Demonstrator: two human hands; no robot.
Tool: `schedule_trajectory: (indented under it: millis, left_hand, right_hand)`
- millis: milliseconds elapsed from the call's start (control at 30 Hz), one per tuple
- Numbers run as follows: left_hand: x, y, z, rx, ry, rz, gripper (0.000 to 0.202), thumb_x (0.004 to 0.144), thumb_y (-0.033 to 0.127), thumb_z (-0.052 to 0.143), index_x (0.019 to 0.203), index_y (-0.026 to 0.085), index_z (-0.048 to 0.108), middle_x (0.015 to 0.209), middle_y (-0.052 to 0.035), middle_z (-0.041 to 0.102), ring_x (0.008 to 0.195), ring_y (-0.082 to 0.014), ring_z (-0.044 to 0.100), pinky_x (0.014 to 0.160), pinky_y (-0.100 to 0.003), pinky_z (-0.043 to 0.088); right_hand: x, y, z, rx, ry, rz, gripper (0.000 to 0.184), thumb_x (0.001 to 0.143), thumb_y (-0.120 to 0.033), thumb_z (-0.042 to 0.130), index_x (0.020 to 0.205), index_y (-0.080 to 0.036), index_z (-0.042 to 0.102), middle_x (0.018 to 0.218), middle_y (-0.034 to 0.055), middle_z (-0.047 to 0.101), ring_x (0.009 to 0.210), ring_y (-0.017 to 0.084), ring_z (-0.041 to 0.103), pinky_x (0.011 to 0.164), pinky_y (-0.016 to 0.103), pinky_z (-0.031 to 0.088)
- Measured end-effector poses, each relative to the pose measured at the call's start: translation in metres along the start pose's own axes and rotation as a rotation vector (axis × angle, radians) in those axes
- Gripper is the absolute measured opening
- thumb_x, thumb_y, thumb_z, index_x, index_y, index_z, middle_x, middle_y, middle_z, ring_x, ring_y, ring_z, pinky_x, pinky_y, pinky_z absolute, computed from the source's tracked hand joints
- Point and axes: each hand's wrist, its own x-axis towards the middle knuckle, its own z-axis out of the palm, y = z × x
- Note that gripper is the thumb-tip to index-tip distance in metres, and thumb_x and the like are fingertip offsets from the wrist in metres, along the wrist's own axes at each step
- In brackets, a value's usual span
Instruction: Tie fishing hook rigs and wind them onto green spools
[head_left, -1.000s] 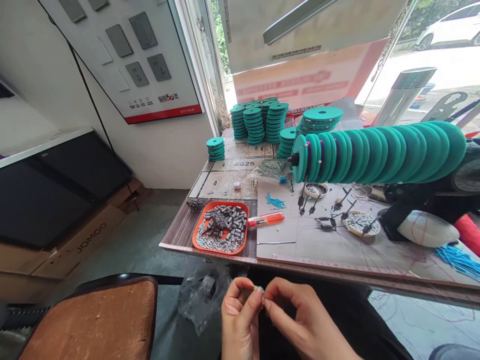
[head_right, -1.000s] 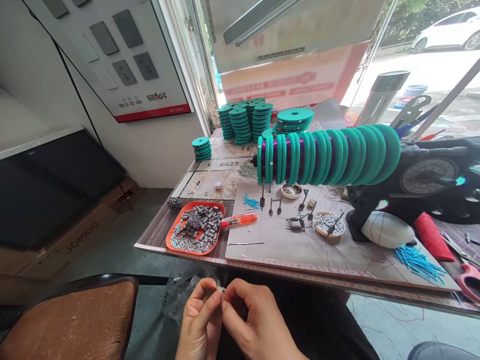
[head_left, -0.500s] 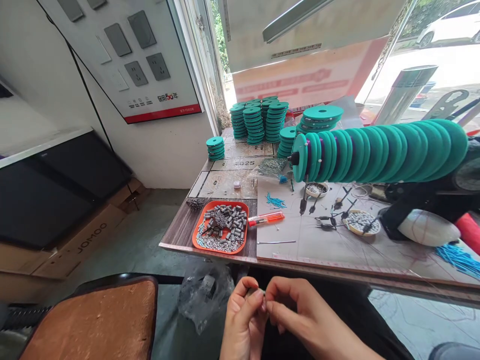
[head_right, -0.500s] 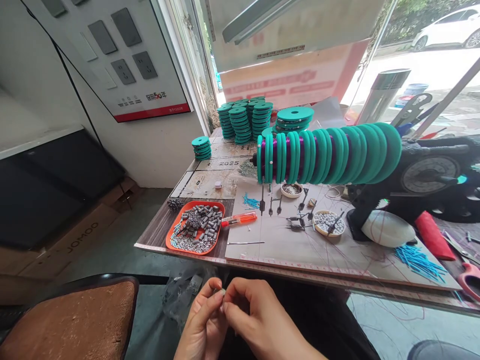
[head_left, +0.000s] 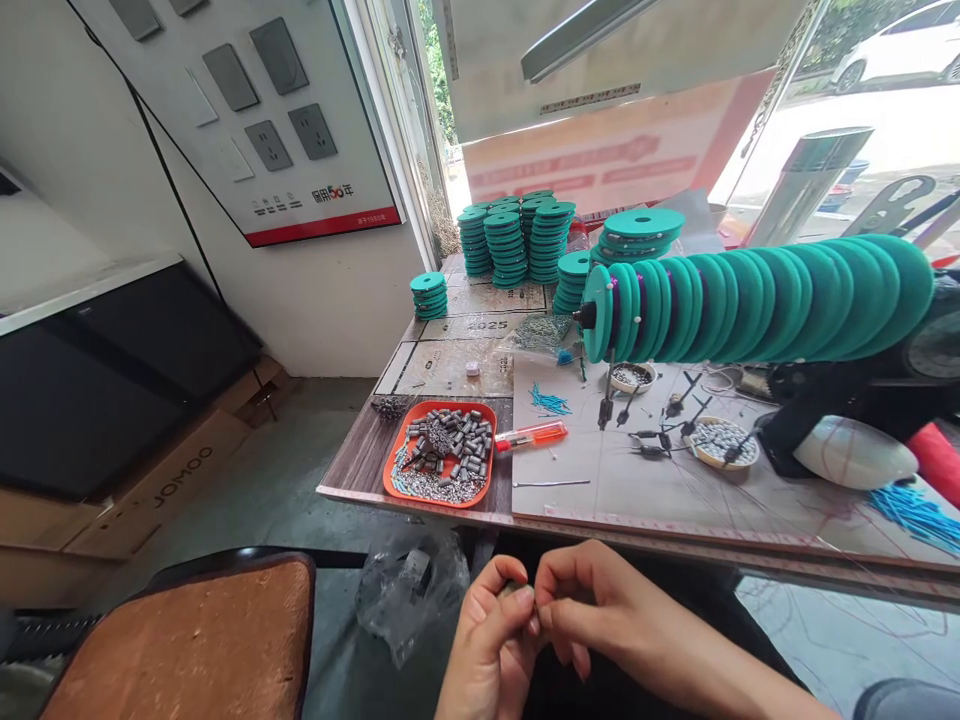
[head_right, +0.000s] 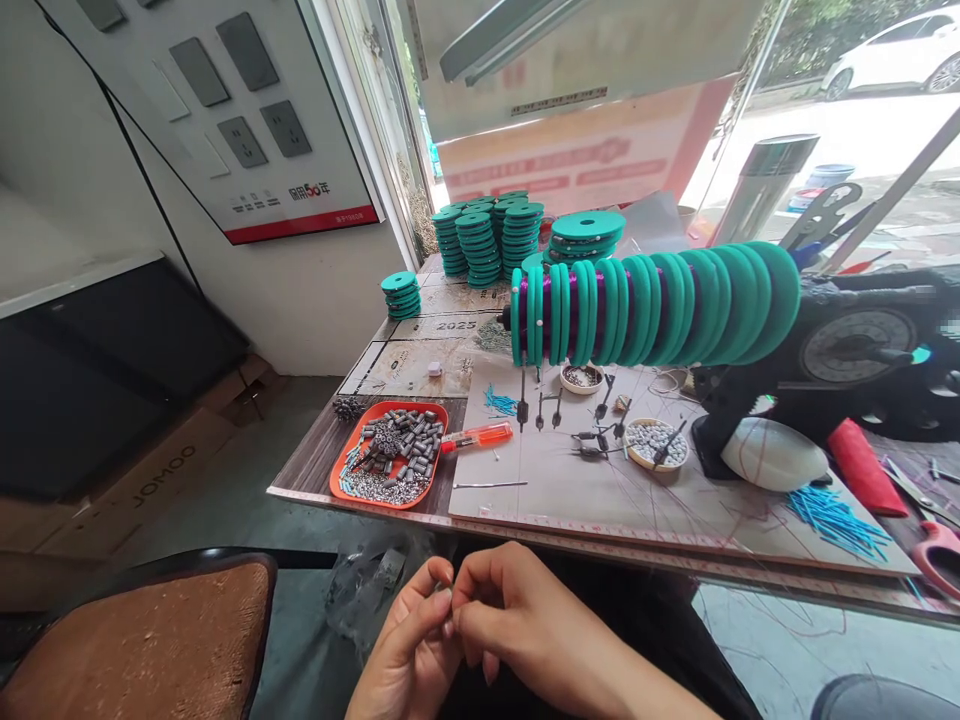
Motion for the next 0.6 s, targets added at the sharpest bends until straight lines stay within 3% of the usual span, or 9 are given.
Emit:
schedule_trajectory:
  millis: [267, 600]
  left_hand:
    - [0.001, 0.0, -0.002, 0.001, -0.014, 0.004, 0.031, 0.064, 0.022, 0.078, 0.082, 0.015, 0.054, 0.057, 0.0023, 0.055, 0.051, -0.0065, 0.049, 0.055, -0.02, 0.041]
    - [-0.002, 0.0, 0.01, -0.007, 0.085, 0.083, 0.039, 0.058, 0.024, 0.082, 0.081, 0.016, 0.051, 0.054, 0.0026, 0.056, 0.047, -0.0065, 0.049, 0.053, -0.019, 0.039]
  right_hand:
    - [0.002, -0.001, 0.001, 0.004, -0.011, 0.005, 0.006, 0.065, -0.016, 0.045, 0.066, -0.013, 0.051, 0.053, -0.0027, 0.051, 0.047, 0.007, 0.044, 0.049, 0.017, 0.032]
    - [0.001, 0.002, 0.006, -0.022, 0.046, -0.027, 0.008, 0.07, -0.019, 0.048, 0.067, -0.012, 0.05, 0.055, -0.0017, 0.051, 0.05, 0.008, 0.045, 0.05, 0.018, 0.036]
